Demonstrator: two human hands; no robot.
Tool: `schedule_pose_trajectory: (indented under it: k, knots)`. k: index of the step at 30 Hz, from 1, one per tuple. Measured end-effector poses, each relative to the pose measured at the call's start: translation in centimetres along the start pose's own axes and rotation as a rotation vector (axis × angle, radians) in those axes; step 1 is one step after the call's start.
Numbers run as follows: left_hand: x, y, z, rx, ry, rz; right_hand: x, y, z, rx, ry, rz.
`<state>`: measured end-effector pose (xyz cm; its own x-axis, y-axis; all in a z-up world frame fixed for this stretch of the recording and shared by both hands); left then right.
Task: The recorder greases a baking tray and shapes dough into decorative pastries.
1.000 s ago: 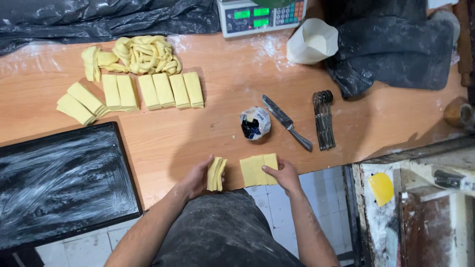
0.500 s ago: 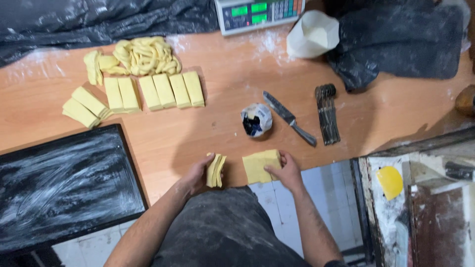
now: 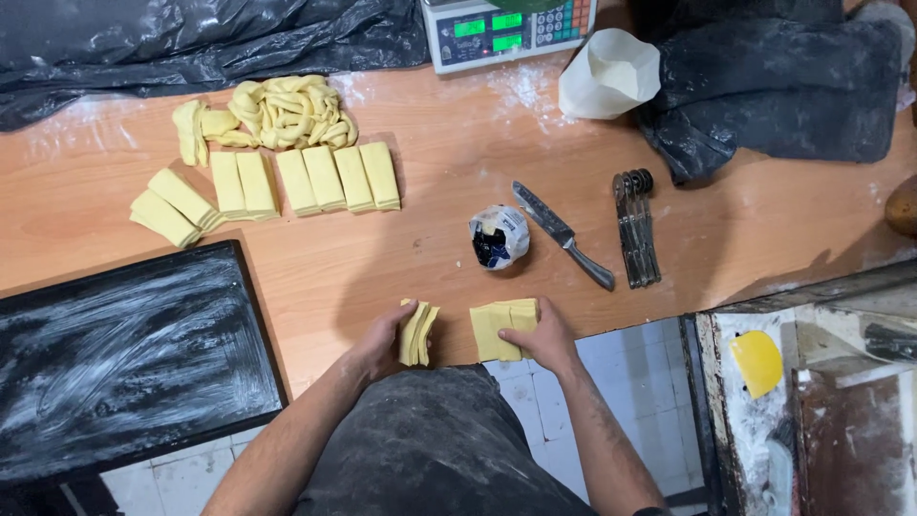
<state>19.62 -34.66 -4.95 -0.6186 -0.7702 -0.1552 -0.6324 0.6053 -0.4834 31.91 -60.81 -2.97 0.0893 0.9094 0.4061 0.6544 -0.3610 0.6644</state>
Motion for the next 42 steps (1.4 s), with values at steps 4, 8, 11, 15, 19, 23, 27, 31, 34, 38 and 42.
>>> schedule_pose_trajectory:
  k: [4,8,11,15,19,23,27,31,34,38,42]
  knots:
    - [0.4,0.6,0.4,-0.055,0.025,0.021,-0.7,0.0,0.1,0.017,-0.060,-0.005]
    - [0.2,0.5,0.8,-0.056,0.010,0.042,-3.3,-0.3,1.4,0.110,-0.132,0.302]
    - [0.1,0.9,0.5,-0.046,-0.029,0.069,-3.1,1.2,1.9,0.063,-0.110,0.351]
    - [-0.1,0.7,0.7,-0.005,-0.003,0.020,-2.8,3.1,2.4,-0.074,-0.082,0.100]
    - [0.1,0.3,0.8,-0.001,0.024,-0.030,0.6,4.5,0.6,-0.460,0.209,-0.412]
    - [0.4,0.8,1.5,0.059,-0.027,-0.044,5.4,2.4,-1.7,-0.383,0.301,-0.630]
    - [0.1,1.2,1.9,0.114,-0.060,-0.056,6.9,-0.1,-1.3,-0.137,0.218,-0.694]
    - [0.4,3.0,1.1,0.037,-0.052,-0.059,5.5,-0.2,-1.1,-0.235,0.271,-0.668]
    - [-0.3,3.3,1.2,0.141,-0.076,-0.089,6.5,1.1,-1.5,-0.161,0.183,-0.447]
    - [0.0,2.7,0.1,0.249,-0.007,-0.187,8.2,-0.8,-2.9,-0.051,0.099,-0.262]
    - [0.6,2.2,-0.2,0.347,-0.005,-0.156,12.1,-5.0,-5.0,0.135,0.162,0.158]
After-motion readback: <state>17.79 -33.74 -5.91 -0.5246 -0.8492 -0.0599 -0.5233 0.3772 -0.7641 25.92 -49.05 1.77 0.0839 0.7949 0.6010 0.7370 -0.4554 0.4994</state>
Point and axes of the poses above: each hand's wrist, its own z-axis towards the middle knuckle, its own y-axis out of the back of the hand, x = y × z, the point moved 5 cm from there along z, towards the middle knuckle, and after that the axes turned 13 degrees about -z, right-handed, at the moved point
